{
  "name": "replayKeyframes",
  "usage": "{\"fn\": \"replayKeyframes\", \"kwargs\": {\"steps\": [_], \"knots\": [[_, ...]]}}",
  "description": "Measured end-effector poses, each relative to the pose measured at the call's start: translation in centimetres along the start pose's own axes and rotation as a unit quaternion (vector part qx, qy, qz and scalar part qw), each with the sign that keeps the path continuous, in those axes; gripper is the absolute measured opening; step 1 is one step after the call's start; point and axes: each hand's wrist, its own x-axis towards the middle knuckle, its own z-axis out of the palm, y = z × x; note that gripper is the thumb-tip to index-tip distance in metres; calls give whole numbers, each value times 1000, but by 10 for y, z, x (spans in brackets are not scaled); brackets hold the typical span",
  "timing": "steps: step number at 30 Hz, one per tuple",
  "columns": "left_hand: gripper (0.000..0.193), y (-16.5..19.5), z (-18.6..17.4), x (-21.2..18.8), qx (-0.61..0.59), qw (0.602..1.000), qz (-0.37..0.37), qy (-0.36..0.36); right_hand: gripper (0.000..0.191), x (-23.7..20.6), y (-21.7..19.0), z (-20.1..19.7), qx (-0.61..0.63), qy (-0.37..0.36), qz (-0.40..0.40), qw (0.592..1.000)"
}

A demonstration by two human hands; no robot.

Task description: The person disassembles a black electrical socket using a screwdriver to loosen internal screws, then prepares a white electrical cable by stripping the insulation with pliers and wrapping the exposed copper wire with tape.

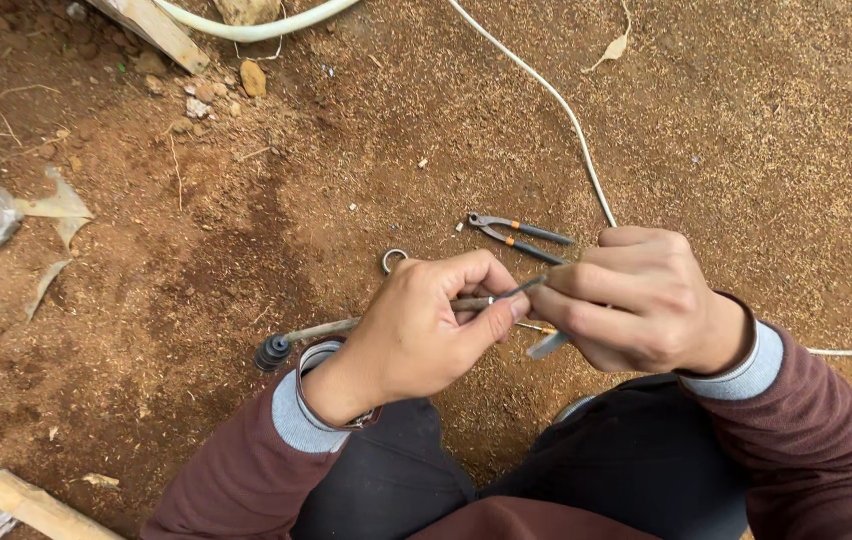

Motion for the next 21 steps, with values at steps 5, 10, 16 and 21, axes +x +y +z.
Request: {"fn": "replayKeyframes", "kwargs": {"steps": [5, 10, 16, 21], "knots": [[17, -4, 1, -8, -47, 997, 54, -23, 22, -13, 9, 12, 125, 17, -45, 991], [16, -12, -6, -7, -12, 998, 55, -20, 15, -35, 14, 12, 166, 34, 13, 985], [18, -17, -10, -2, -81, 994, 64, 25, 21, -39, 9, -11, 121, 51, 191, 973], [18, -21, 8, 11, -199, 977, 79, 5, 23, -24, -8, 8, 180, 87, 358, 912]]}}
